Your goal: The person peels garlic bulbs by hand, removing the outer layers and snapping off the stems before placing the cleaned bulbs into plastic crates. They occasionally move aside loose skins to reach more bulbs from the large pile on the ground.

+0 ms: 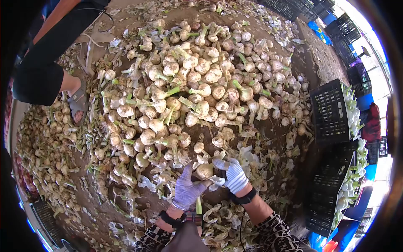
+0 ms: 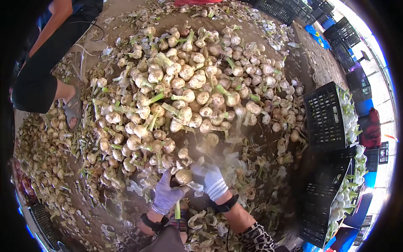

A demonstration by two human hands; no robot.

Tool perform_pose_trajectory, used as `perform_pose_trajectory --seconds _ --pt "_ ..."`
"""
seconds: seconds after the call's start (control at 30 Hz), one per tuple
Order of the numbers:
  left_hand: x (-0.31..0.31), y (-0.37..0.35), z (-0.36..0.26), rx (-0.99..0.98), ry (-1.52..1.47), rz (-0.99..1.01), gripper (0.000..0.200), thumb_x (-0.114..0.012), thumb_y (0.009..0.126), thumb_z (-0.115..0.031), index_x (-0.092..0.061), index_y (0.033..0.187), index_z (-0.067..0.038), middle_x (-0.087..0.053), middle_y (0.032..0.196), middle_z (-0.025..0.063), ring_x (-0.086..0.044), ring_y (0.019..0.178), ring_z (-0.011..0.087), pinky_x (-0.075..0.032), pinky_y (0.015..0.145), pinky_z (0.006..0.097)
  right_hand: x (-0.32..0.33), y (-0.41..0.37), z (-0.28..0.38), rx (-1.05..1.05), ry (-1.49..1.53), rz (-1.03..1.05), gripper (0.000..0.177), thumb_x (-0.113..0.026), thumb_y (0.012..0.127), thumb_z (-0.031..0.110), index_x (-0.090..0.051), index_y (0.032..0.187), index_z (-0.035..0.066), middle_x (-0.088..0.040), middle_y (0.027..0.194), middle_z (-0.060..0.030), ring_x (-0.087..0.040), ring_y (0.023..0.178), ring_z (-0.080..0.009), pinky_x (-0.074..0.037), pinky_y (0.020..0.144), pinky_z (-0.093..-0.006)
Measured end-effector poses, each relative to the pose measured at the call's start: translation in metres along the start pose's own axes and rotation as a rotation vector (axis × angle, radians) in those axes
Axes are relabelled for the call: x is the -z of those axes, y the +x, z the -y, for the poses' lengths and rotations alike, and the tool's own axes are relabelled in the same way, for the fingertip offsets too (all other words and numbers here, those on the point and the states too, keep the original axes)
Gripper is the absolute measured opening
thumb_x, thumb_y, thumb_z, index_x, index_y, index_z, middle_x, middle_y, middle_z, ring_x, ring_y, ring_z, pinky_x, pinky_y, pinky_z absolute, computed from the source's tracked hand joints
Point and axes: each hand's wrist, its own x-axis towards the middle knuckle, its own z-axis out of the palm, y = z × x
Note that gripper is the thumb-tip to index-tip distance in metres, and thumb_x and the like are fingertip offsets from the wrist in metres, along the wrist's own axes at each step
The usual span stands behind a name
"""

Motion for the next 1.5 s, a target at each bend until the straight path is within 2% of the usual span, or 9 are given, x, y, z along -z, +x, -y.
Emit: perform_pose_trajectory --seconds 0.43,0.53,0.63,0.7,0.83,0.97,1.23,1.4,1.5 --pt "-0.001 -0.008 0.003 -0.496 0.569 -0.062 0.07 -0.08 0.056 -0.012 -0.047 0.118 -0.008 -0.055 0.11 0.0174 -0.062 0.088 0.0362 -0.053 0.068 0.0352 0.013 -0.005 -0.034 0.138 0.009 -0.003 0.021 -0.062 0.081 0.002 -0.06 0.101 -0.005 -0.063 0.087 -0.0039 -0.057 0.076 -0.0093 -0.046 0.068 -0.0226" --pt "-0.002 -0.006 0.002 -0.595 0.684 -0.084 0.055 -0.079 0.062 -0.017 -0.05 0.108 -0.008 -0.058 0.096 0.0135 -0.062 0.063 0.0276 -0.052 0.06 0.0333 0.017 -0.007 -0.036 0.149 0.041 0.018 0.025 -0.061 0.079 0.002 -0.06 0.103 -0.005 -0.063 0.087 -0.0049 -0.057 0.075 -0.0099 -0.046 0.066 -0.0227" --pt "-0.004 -0.007 -0.001 -0.191 0.167 -0.03 0.049 -0.077 0.063 -0.015 -0.051 0.104 -0.008 -0.059 0.088 0.0118 -0.062 0.065 0.0228 -0.052 0.061 0.0329 0.02 -0.01 -0.033 0.153 0.017 0.051 0.03 -0.058 0.078 0.0 -0.058 0.107 -0.004 -0.063 0.089 -0.0053 -0.057 0.074 -0.0105 -0.047 0.065 -0.0233" --pt "0.0 0.004 -0.006 0.196 -0.769 0.234 0.047 -0.075 0.064 -0.011 -0.051 0.104 -0.005 -0.06 0.085 0.0104 -0.062 0.074 0.022 -0.052 0.067 0.0328 0.019 -0.015 -0.029 0.149 -0.015 0.075 0.033 -0.056 0.077 -0.002 -0.057 0.11 -0.003 -0.063 0.089 -0.0051 -0.057 0.074 -0.0107 -0.047 0.065 -0.0236" --pt "0.009 0.001 0.008 0.365 -1.256 0.317 0.046 -0.064 0.069 -0.001 -0.051 0.113 0.002 -0.058 0.099 0.014 -0.058 0.07 0.0212 -0.05 0.066 0.0323 0.011 -0.032 -0.003 0.579 -0.684 0.141 0.034 -0.061 0.076 -0.004 -0.057 0.11 -0.002 -0.063 0.099 -0.0049 -0.058 0.09 -0.0131 -0.047 0.083 -0.0269" --pt "0.008 0.003 0.0 0.234 -0.956 0.316 0.07 -0.072 0.064 0.0 -0.042 0.128 -0.002 -0.057 0.112 0.0117 -0.057 0.102 0.0228 -0.049 0.085 0.0353 0.015 -0.03 -0.009 0.341 -0.345 0.197 0.033 -0.062 0.081 0.006 -0.056 0.112 0.001 -0.062 0.089 -0.0034 -0.056 0.077 -0.0096 -0.047 0.067 -0.0242" --pt "0.009 -0.007 -0.004 -0.407 0.472 0.053 0.064 -0.077 0.06 -0.013 -0.049 0.117 -0.011 -0.058 0.106 0.013 -0.064 0.071 0.0289 -0.053 0.059 0.0342 0.005 -0.019 -0.027 0.19 -0.134 0.049 0.029 -0.058 0.083 0.003 -0.056 0.112 -0.004 -0.063 0.099 -0.0067 -0.059 0.087 -0.0122 -0.048 0.078 -0.0246" --pt "0.004 -0.009 0.005 -0.539 0.577 -0.044 0.053 -0.076 0.062 -0.016 -0.052 0.108 -0.009 -0.06 0.1 0.0124 -0.064 0.07 0.0295 -0.053 0.058 0.0345 0.02 -0.008 -0.047 0.217 0.031 0.067 0.033 -0.058 0.077 -0.003 -0.057 0.11 -0.005 -0.063 0.094 -0.006 -0.06 0.084 -0.0135 -0.048 0.077 -0.0247" --pt "0.007 -0.009 0.016 -0.066 -0.089 0.04 0.053 -0.074 0.065 -0.013 -0.052 0.111 -0.005 -0.061 0.105 0.0124 -0.065 0.078 0.025 -0.054 0.063 0.0326 0.023 -0.019 -0.031 0.067 -0.099 0.099 0.035 -0.057 0.076 -0.005 -0.057 0.11 -0.004 -0.063 0.094 -0.0054 -0.06 0.082 -0.0133 -0.049 0.076 -0.0257"
